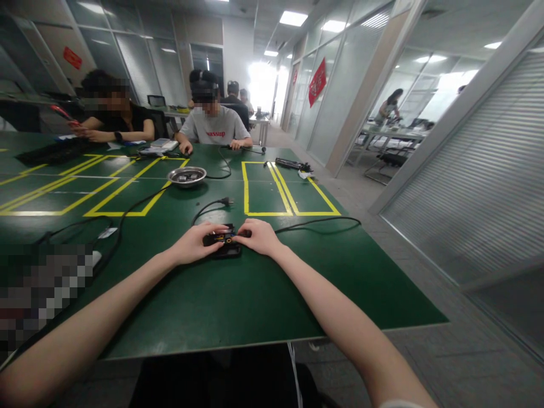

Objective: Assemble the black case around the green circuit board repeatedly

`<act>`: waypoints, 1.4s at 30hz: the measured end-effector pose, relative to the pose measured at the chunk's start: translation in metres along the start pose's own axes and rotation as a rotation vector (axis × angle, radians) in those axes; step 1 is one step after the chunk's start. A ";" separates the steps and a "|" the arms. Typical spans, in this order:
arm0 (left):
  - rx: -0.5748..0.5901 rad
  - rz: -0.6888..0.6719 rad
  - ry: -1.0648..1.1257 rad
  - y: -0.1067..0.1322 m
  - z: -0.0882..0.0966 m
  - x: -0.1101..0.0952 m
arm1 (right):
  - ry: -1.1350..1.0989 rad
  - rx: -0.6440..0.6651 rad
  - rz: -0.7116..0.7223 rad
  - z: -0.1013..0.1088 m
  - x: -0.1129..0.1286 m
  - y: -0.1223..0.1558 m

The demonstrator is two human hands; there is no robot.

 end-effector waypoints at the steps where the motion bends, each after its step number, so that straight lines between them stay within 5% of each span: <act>1: 0.002 -0.003 -0.014 0.000 -0.002 0.000 | 0.033 0.001 0.003 0.001 -0.001 0.000; 16: 0.032 -0.013 -0.013 0.001 -0.005 0.012 | 0.222 0.007 -0.151 -0.001 0.001 -0.003; 23: -0.173 0.136 -0.146 0.002 0.008 0.015 | 0.258 -0.037 -0.186 0.000 0.001 -0.004; 28: -0.099 0.187 -0.171 0.002 0.017 0.022 | 0.255 -0.026 -0.224 0.001 0.002 -0.005; 35: 0.010 0.132 -0.218 0.001 0.019 0.016 | 0.225 0.024 -0.068 0.001 0.007 0.004; 42: 0.003 0.189 -0.162 0.002 0.024 0.017 | 0.244 -0.040 -0.091 0.007 0.008 0.002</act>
Point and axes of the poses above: each hand's wrist, its own y-axis away from the middle knuckle, its own z-axis out of the back of the hand, x = y × z, the point moved 2 cm from there along -y, towards the middle knuckle, and after that the axes turned 1 degree about z, right-handed, at the moved point
